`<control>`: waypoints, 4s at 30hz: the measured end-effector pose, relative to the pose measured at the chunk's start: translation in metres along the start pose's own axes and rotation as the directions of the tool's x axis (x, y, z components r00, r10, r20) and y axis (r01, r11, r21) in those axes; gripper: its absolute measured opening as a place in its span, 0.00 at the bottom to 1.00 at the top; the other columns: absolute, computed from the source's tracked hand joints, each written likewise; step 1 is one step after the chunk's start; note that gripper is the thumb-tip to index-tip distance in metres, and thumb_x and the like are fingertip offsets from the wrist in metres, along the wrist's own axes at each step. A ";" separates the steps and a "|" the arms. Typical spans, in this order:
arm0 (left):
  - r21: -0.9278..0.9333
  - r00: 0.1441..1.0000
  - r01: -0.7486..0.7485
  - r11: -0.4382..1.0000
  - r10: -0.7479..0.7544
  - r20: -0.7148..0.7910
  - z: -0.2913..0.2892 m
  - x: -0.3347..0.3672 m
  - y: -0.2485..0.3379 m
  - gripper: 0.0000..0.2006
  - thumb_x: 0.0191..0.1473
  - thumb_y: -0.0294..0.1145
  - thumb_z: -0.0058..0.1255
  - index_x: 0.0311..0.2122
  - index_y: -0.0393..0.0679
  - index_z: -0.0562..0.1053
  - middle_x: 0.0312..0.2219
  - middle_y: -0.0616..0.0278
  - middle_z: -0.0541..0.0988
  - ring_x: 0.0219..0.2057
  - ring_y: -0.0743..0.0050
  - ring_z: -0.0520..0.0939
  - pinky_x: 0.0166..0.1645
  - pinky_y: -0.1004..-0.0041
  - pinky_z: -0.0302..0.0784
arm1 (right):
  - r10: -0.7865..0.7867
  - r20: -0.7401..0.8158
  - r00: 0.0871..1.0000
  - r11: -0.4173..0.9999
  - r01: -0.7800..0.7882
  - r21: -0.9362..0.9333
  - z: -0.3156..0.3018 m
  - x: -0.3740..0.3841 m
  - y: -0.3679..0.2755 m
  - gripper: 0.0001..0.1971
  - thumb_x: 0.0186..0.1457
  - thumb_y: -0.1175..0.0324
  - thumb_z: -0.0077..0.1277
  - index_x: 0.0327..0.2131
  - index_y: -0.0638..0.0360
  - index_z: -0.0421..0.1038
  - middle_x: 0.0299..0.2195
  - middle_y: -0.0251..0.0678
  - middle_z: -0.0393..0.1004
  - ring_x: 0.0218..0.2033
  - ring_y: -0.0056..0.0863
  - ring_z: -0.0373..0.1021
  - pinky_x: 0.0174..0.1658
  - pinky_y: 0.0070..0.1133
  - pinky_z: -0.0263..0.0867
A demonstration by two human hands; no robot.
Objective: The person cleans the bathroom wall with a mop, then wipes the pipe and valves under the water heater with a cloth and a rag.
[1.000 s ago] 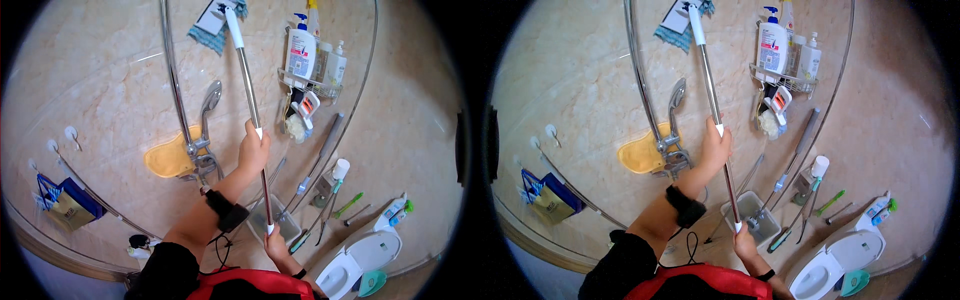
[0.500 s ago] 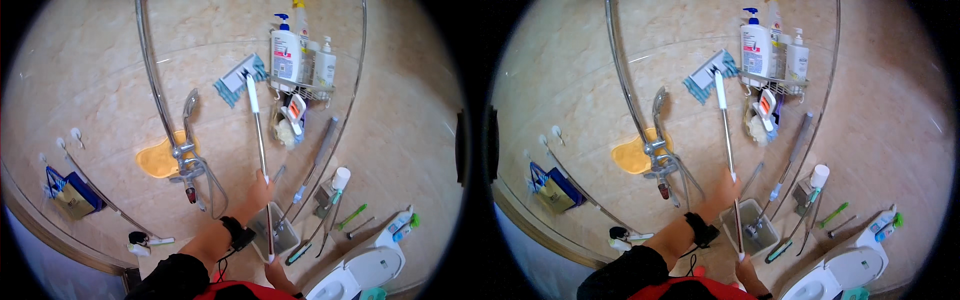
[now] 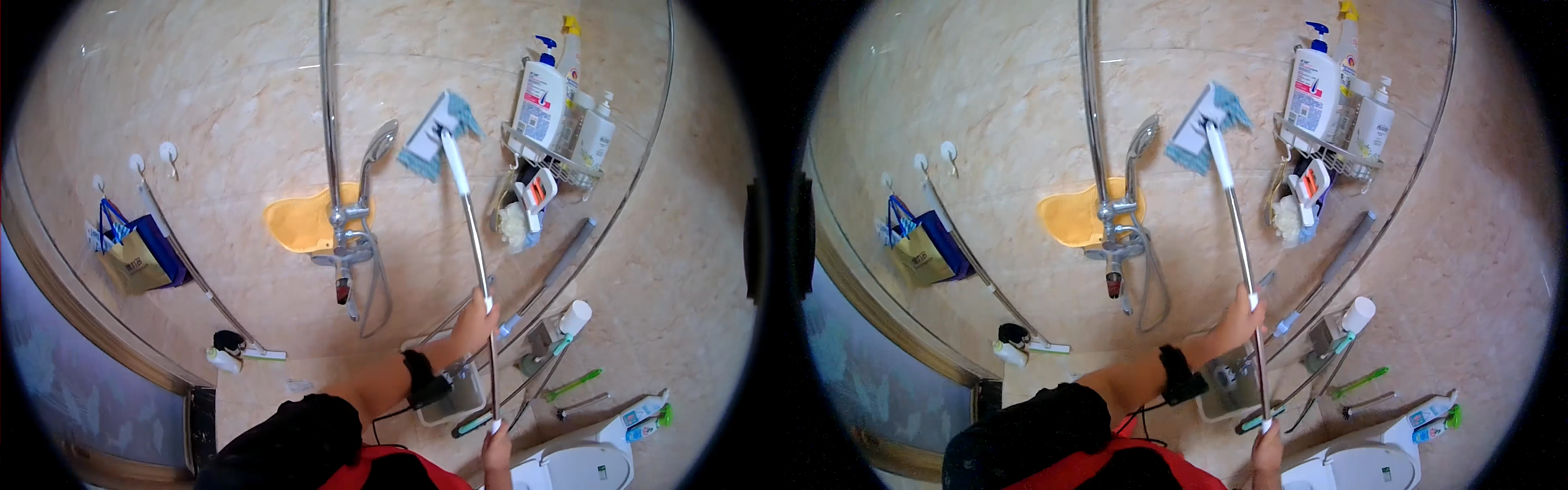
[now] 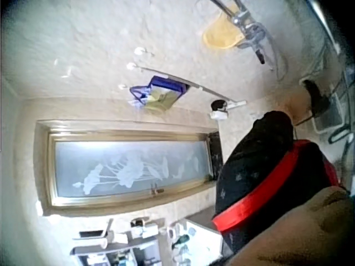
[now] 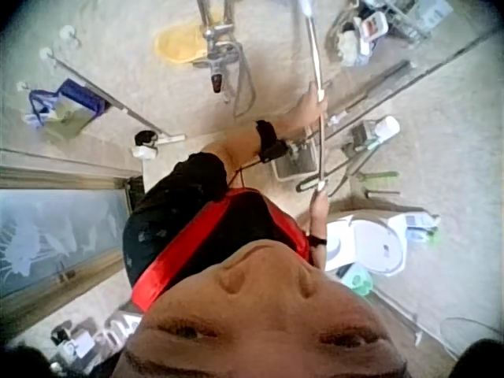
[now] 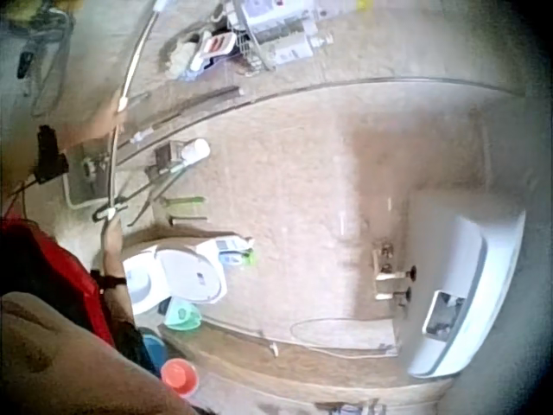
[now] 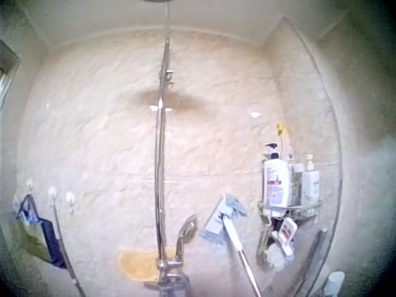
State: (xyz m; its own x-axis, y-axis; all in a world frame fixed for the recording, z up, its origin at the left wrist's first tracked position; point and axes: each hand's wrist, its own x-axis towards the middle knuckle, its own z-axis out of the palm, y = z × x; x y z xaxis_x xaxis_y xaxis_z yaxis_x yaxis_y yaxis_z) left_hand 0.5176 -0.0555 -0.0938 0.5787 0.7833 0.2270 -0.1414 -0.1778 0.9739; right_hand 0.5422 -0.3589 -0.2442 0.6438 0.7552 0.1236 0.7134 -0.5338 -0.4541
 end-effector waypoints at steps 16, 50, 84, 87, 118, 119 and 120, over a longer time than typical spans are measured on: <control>-0.324 0.935 -0.353 0.877 0.318 -0.157 -0.044 0.062 0.114 0.14 0.57 0.23 0.38 0.46 0.40 0.52 0.19 0.62 0.68 0.16 0.71 0.75 0.22 0.72 0.72 | -0.216 -0.189 0.958 0.974 0.198 -0.110 -0.131 0.129 -0.060 0.18 0.51 0.78 0.43 0.48 0.59 0.59 0.33 0.55 0.70 0.34 0.54 0.68 0.34 0.39 0.64; -0.071 0.997 -0.008 0.997 0.013 0.071 -0.038 -0.022 -0.045 0.17 0.55 0.30 0.44 0.46 0.38 0.54 0.23 0.58 0.72 0.18 0.70 0.78 0.23 0.70 0.73 | 0.037 0.181 0.983 0.978 -0.073 0.198 0.013 -0.003 -0.012 0.19 0.51 0.72 0.47 0.46 0.56 0.54 0.26 0.57 0.70 0.31 0.58 0.68 0.31 0.43 0.63; 0.350 0.987 0.047 0.936 -0.098 0.129 -0.020 -0.033 -0.068 0.19 0.53 0.37 0.43 0.45 0.39 0.55 0.21 0.44 0.75 0.22 0.47 0.78 0.28 0.56 0.72 | 0.309 0.529 0.790 0.879 -0.450 0.160 0.035 -0.057 -0.064 0.25 0.51 0.67 0.48 0.48 0.64 0.49 0.30 0.61 0.70 0.35 0.59 0.68 0.37 0.44 0.64; 0.319 0.972 0.127 0.939 -0.183 0.150 -0.017 -0.052 -0.067 0.20 0.53 0.38 0.42 0.44 0.36 0.54 0.21 0.45 0.75 0.19 0.52 0.79 0.27 0.59 0.74 | 0.200 0.499 0.843 0.923 -0.333 0.192 0.053 -0.084 -0.029 0.25 0.53 0.67 0.44 0.52 0.65 0.50 0.29 0.58 0.71 0.30 0.55 0.69 0.31 0.41 0.64; -0.664 0.601 0.162 0.730 0.460 0.653 0.050 -0.078 0.217 0.09 0.52 0.22 0.37 0.38 0.45 0.55 0.20 0.61 0.67 0.19 0.68 0.75 0.27 0.68 0.75 | 0.311 -0.112 0.944 0.699 -0.147 0.700 -0.135 -0.163 -0.098 0.17 0.51 0.70 0.52 0.45 0.63 0.63 0.21 0.31 0.65 0.20 0.16 0.63 0.22 0.15 0.61; -0.694 0.558 0.190 0.694 0.505 0.658 0.056 -0.069 0.231 0.09 0.52 0.23 0.38 0.37 0.46 0.55 0.19 0.61 0.67 0.18 0.68 0.75 0.27 0.68 0.75 | 0.288 -0.218 0.932 0.745 -0.075 0.663 -0.141 -0.158 -0.104 0.17 0.52 0.68 0.51 0.44 0.63 0.63 0.21 0.31 0.65 0.20 0.17 0.63 0.22 0.15 0.61; -0.695 0.529 0.206 0.689 0.519 0.671 0.060 -0.058 0.243 0.10 0.54 0.25 0.39 0.40 0.45 0.55 0.21 0.61 0.68 0.20 0.69 0.75 0.29 0.67 0.75 | 0.248 -0.321 0.914 0.790 0.000 0.613 -0.146 -0.150 -0.109 0.17 0.53 0.66 0.51 0.43 0.64 0.64 0.21 0.32 0.66 0.19 0.18 0.63 0.21 0.15 0.61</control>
State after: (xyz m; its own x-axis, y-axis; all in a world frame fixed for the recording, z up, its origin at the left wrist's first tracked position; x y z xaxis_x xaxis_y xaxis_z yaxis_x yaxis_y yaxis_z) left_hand 0.4980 -0.1797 0.1304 0.7721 -0.0779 0.6307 -0.5361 0.4531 0.7123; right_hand 0.4078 -0.4698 -0.0844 0.8544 0.4357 0.2831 0.3941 -0.1885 -0.8995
